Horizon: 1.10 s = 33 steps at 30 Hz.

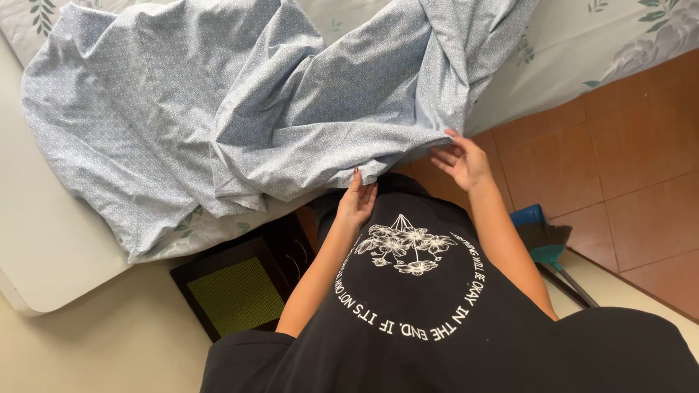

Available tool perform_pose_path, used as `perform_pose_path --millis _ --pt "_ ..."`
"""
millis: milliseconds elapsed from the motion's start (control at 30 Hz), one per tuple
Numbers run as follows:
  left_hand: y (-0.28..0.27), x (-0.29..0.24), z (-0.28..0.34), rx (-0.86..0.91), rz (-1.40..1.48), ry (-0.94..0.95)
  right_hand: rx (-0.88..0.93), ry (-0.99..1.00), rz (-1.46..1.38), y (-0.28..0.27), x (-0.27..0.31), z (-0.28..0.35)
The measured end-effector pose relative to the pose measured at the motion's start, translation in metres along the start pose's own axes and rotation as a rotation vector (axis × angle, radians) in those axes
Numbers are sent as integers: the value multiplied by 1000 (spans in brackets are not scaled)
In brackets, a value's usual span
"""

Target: Fold a bedsheet neatly on the surface of a bed.

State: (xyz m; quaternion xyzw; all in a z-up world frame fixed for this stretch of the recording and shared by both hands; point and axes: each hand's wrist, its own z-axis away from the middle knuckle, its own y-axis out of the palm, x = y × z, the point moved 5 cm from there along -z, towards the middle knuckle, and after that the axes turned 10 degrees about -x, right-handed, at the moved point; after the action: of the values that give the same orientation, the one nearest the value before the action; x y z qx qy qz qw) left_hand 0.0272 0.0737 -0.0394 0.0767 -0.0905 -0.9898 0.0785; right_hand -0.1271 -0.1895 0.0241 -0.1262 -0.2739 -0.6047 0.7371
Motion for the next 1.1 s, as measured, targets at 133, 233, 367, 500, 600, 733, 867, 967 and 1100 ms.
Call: perform_pose_path --millis 133,233,367,500,600,733,867,967,1100 --pt "-24 18 -40 40 -35 -25 -47 37 -310 9 13 9" --pt "-27 37 -98 138 -148 24 111 -53 -416 19 14 11" --pt "4 32 -106 171 19 -6 221 -58 -469 40 36 51" --pt "31 7 -53 265 54 147 -23 -78 -478 3 -1 7" --pt "31 -12 -14 318 -44 286 -114 -19 -525 -40 -69 -70" --pt "19 -20 -8 402 -136 319 -105 137 -519 -46 -126 -112" --pt "33 -25 27 306 -38 176 -49 302 -409 16 -86 -37" --pt "27 -19 18 101 -64 122 -86 441 -315 58 -68 19" --pt "29 -13 38 192 -40 89 212 628 -252 68 -115 -11"
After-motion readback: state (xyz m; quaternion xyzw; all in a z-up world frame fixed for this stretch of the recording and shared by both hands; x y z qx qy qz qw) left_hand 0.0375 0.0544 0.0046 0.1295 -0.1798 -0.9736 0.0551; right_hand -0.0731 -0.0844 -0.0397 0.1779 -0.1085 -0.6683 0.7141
